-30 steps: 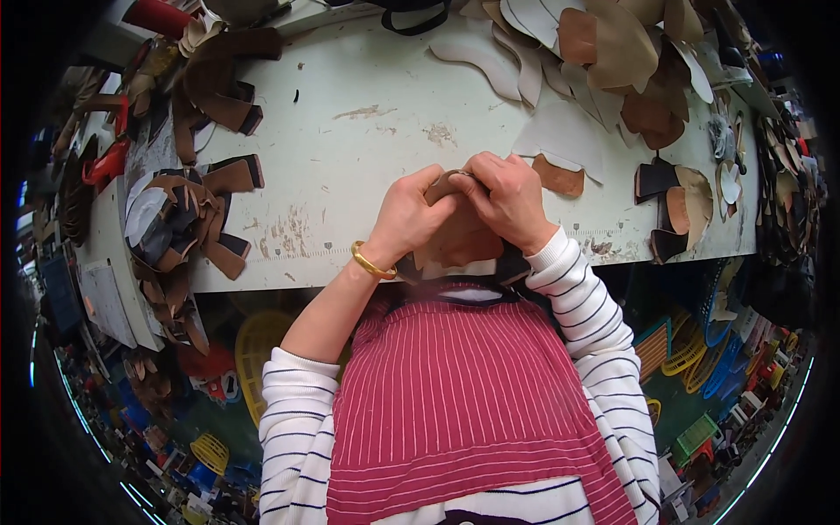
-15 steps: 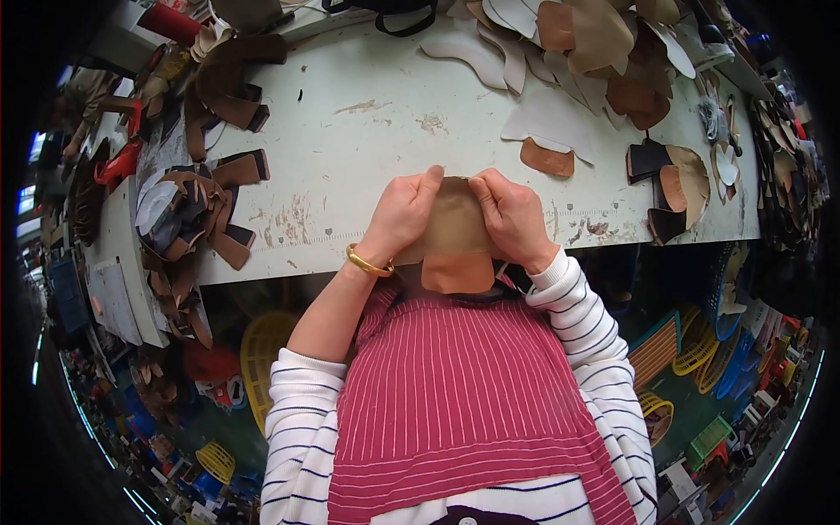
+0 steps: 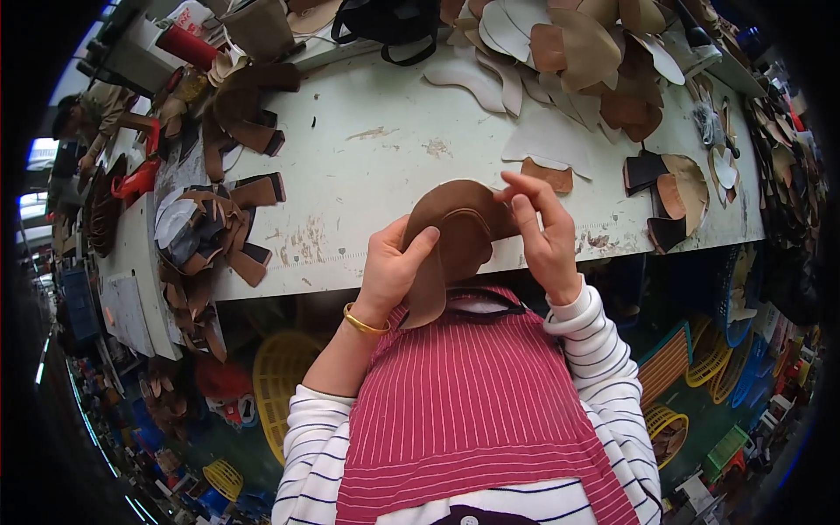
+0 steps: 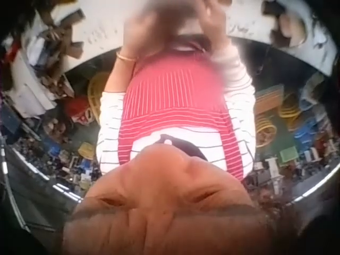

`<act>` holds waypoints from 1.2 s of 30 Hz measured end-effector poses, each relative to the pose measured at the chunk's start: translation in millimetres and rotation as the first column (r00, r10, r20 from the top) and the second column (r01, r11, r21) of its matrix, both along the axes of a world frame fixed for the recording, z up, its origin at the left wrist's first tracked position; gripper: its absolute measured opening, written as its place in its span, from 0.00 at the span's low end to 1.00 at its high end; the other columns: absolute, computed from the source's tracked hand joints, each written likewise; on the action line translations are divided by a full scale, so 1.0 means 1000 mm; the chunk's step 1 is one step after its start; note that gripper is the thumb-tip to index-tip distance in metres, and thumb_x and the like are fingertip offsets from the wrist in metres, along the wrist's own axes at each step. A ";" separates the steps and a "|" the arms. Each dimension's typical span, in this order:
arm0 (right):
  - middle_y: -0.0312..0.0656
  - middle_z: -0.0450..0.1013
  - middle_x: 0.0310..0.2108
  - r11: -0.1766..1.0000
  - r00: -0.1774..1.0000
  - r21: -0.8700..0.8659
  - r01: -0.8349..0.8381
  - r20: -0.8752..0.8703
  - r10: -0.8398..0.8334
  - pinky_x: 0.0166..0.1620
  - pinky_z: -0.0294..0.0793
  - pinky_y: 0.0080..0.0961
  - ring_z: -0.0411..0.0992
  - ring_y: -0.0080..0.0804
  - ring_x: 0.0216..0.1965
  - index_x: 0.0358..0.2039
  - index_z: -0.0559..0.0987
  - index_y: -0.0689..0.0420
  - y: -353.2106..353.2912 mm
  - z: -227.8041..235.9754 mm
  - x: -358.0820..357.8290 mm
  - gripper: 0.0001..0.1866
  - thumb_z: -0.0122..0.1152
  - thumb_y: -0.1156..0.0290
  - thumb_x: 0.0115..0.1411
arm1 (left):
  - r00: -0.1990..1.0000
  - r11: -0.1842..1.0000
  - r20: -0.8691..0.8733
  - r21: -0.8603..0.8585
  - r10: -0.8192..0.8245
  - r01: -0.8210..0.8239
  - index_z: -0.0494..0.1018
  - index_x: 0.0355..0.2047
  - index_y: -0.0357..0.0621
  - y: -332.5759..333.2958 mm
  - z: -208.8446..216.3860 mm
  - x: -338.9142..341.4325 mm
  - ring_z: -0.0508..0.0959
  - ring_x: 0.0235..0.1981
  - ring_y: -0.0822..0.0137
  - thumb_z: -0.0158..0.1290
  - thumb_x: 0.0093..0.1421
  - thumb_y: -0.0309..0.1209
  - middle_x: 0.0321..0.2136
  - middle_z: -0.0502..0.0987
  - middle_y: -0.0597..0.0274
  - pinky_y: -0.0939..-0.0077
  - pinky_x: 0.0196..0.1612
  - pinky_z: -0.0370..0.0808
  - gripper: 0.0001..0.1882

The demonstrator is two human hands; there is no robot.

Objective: The person assembles leather pieces, a shoe upper, and lining material by hand, aligning the components at a production workbench.

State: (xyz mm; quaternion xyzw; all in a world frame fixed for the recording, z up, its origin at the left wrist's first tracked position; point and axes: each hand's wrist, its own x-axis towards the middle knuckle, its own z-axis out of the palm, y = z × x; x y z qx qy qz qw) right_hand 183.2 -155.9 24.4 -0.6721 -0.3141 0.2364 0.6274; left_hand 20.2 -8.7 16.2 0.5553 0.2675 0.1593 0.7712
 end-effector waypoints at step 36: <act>0.37 0.74 0.28 0.983 0.961 -0.177 0.049 0.277 0.002 0.42 0.66 0.30 0.69 0.30 0.31 0.31 0.79 0.57 -0.012 -0.019 0.008 0.12 0.66 0.62 0.60 | 0.961 0.821 0.114 -0.550 0.254 -0.152 0.69 0.57 0.42 0.018 -0.021 0.007 0.75 0.54 0.62 0.54 0.67 0.40 0.53 0.75 0.59 0.63 0.57 0.73 0.22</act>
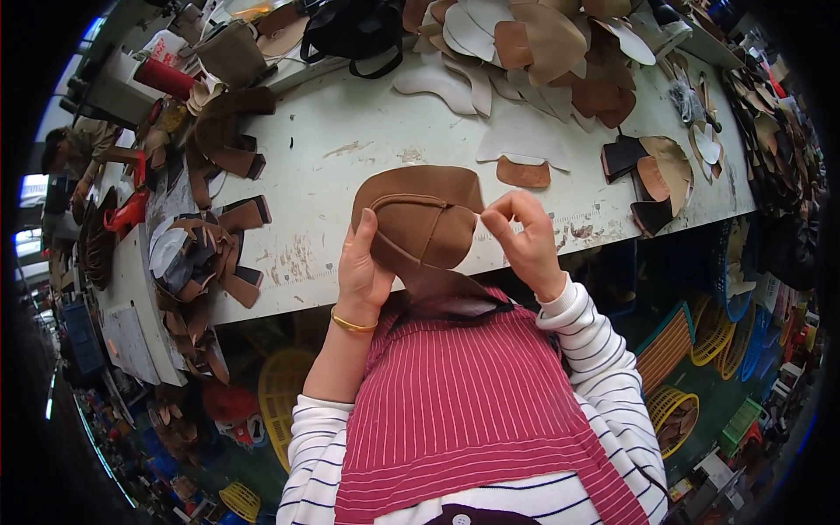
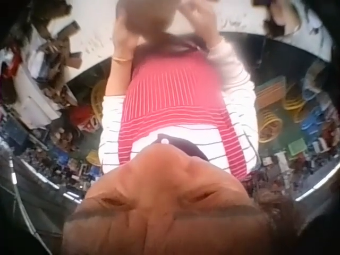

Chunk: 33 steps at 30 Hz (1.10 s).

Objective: The person assembles leather pieces, a shoe upper, and lining material by hand, aligning the components at a production workbench.

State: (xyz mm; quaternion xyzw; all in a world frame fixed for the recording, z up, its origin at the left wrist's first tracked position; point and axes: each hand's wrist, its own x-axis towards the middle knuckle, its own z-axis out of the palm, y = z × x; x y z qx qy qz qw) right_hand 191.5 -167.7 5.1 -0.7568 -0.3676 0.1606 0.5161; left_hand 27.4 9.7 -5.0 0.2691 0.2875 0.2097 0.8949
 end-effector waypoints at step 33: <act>0.37 0.69 0.18 0.913 0.729 -0.032 -0.406 -0.615 0.302 0.28 0.66 0.21 0.63 0.15 0.24 0.28 0.79 0.67 0.021 0.001 -0.005 0.15 0.59 0.66 0.63 | 0.944 -0.339 -0.321 0.898 -0.075 0.279 0.76 0.28 0.38 -0.015 0.040 0.006 0.76 0.21 0.59 0.69 0.50 0.35 0.22 0.75 0.57 0.70 0.24 0.72 0.15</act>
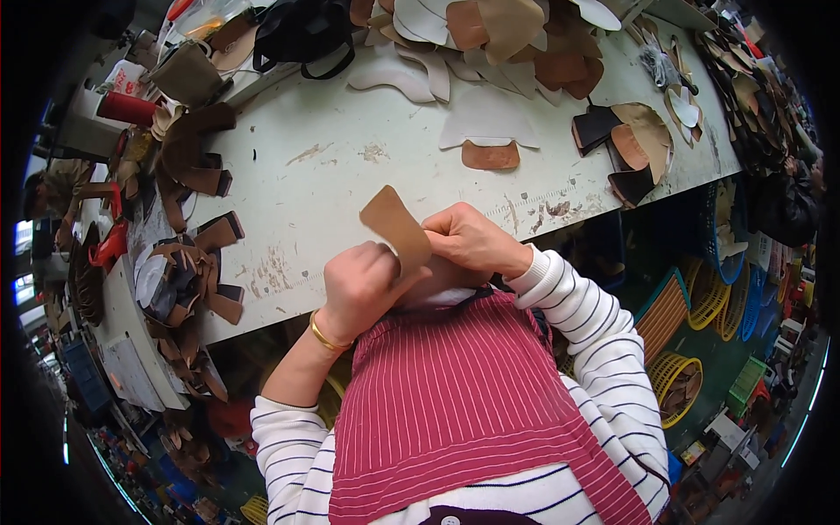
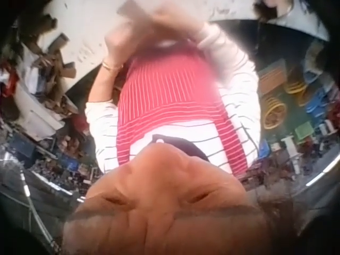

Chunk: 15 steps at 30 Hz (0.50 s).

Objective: The person assembles leather pieces, a shoe upper, and lining material by hand, aligning the components at a production workbench.

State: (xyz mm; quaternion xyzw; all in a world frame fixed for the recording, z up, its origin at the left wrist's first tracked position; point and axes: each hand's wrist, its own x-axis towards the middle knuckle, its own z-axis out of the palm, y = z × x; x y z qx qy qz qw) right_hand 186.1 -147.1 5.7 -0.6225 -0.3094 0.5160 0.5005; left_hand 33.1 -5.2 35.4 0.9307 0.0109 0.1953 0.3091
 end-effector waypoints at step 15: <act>0.36 0.78 0.29 0.948 0.946 -0.082 -0.306 -0.137 0.293 0.39 0.74 0.20 0.72 0.18 0.33 0.38 0.81 0.64 -0.002 0.014 0.016 0.20 0.69 0.58 0.58 | 0.884 0.414 -0.467 -0.806 -0.006 -0.423 0.78 0.39 0.31 0.001 -0.017 -0.007 0.77 0.34 0.76 0.56 0.65 0.32 0.33 0.81 0.63 0.79 0.37 0.76 0.13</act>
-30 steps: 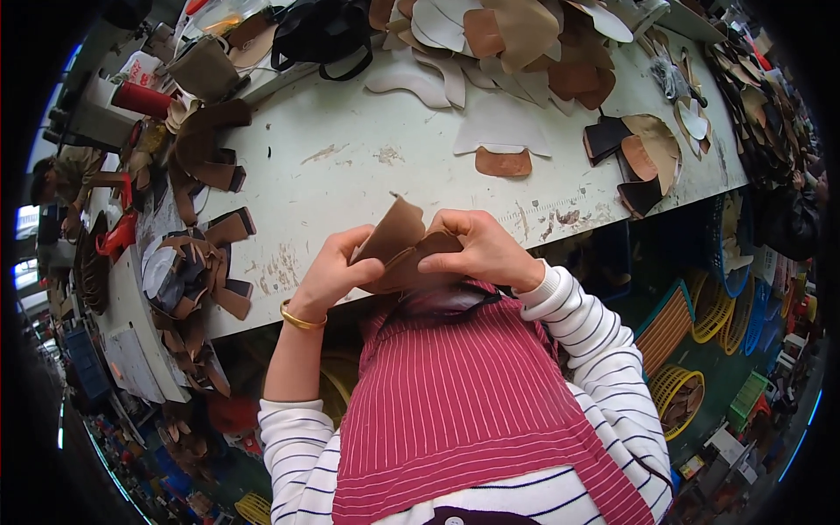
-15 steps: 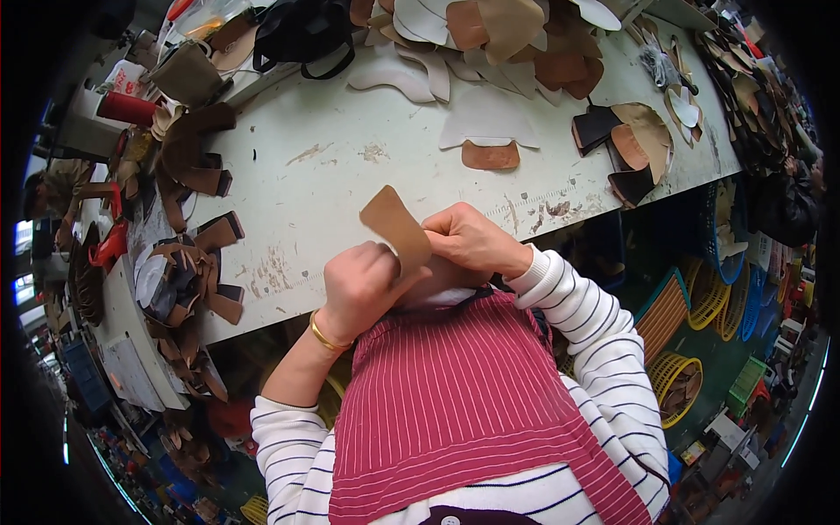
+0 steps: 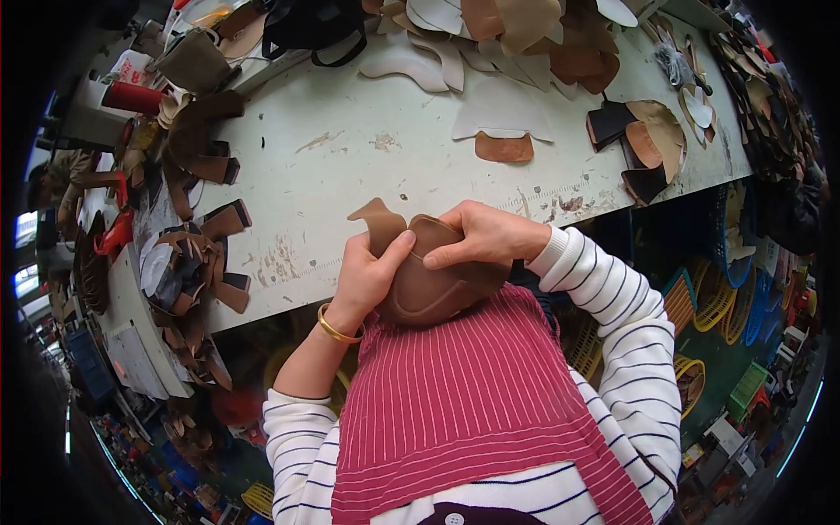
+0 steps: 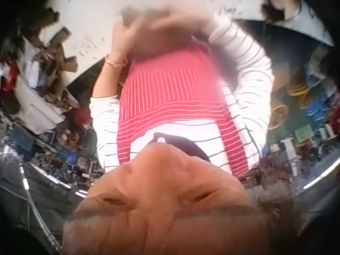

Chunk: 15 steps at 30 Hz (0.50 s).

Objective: The person assembles leather pieces, a shoe upper, and lining material by hand, aligning the components at a production workbench.

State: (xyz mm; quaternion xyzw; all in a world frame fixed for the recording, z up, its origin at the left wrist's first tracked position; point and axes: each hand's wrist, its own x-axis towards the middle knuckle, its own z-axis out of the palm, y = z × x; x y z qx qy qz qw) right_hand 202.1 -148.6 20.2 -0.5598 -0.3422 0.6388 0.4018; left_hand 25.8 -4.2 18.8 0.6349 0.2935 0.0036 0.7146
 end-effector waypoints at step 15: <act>0.40 0.69 0.24 0.937 0.978 0.345 0.052 0.174 -0.118 0.35 0.69 0.26 0.63 0.25 0.28 0.31 0.77 0.62 -0.044 -0.039 -0.007 0.16 0.54 0.62 0.69 | 0.957 0.398 -0.278 -0.870 0.088 -0.289 0.70 0.54 0.34 -0.024 -0.009 -0.007 0.81 0.43 0.64 0.49 0.69 0.38 0.47 0.78 0.52 0.71 0.47 0.79 0.20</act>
